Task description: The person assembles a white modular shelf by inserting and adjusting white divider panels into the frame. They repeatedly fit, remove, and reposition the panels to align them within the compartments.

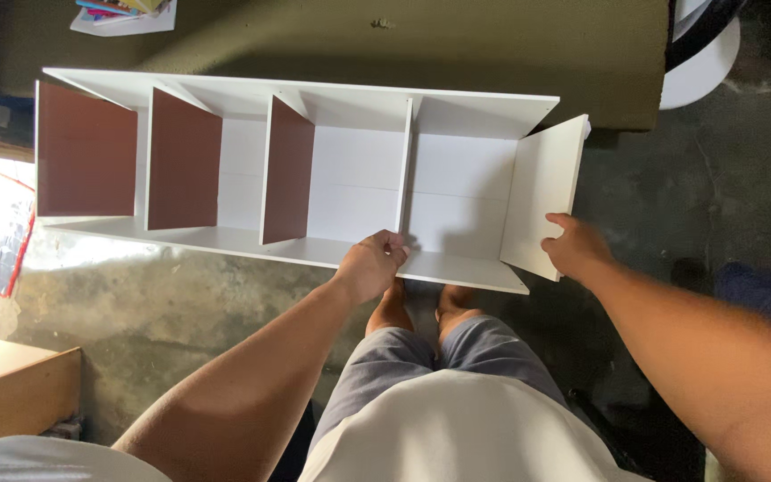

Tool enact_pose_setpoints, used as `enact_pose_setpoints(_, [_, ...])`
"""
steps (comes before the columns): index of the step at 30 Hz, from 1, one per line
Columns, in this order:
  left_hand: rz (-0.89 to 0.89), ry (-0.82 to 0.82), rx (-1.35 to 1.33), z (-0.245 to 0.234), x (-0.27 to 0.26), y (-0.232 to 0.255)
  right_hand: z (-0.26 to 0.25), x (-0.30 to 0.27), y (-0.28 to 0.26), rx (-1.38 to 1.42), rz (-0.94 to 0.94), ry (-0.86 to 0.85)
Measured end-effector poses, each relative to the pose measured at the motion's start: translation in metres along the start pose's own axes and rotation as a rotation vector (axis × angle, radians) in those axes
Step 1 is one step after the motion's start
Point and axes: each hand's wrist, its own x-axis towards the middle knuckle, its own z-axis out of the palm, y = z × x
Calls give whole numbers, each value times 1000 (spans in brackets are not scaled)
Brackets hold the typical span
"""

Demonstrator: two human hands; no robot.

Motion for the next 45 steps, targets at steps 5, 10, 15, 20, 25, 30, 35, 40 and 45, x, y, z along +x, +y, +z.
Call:
enact_pose_setpoints(5, [-18,21,26,6,0,-4,-1,2,0,-43,-31,68])
enact_pose_setpoints(10, [-37,-11,8,6,-2,-3,-5,-8,-7,-18,37,35])
enact_pose_setpoints(15, [7,28,6,5,-8,-3,-2,-3,-4,-26,-48,115])
enact_pose_setpoints(20, [-45,0,47,6,-8,-1,11,7,3,-55,-195,180])
enact_pose_setpoints(25, [8,14,10,7,-3,-1,13,5,4,14,-115,196])
enact_pose_setpoints(30, [68,6,55,13,5,1,6,-5,3,114,-48,175])
enact_pose_setpoints(35, [72,-37,120,15,16,11,13,-16,0,226,106,57])
enact_pose_setpoints(40, [109,-145,66,8,24,16,30,-14,10,202,84,159])
enact_pose_setpoints(45, [90,-211,175,-4,37,21,36,-15,18,202,108,176])
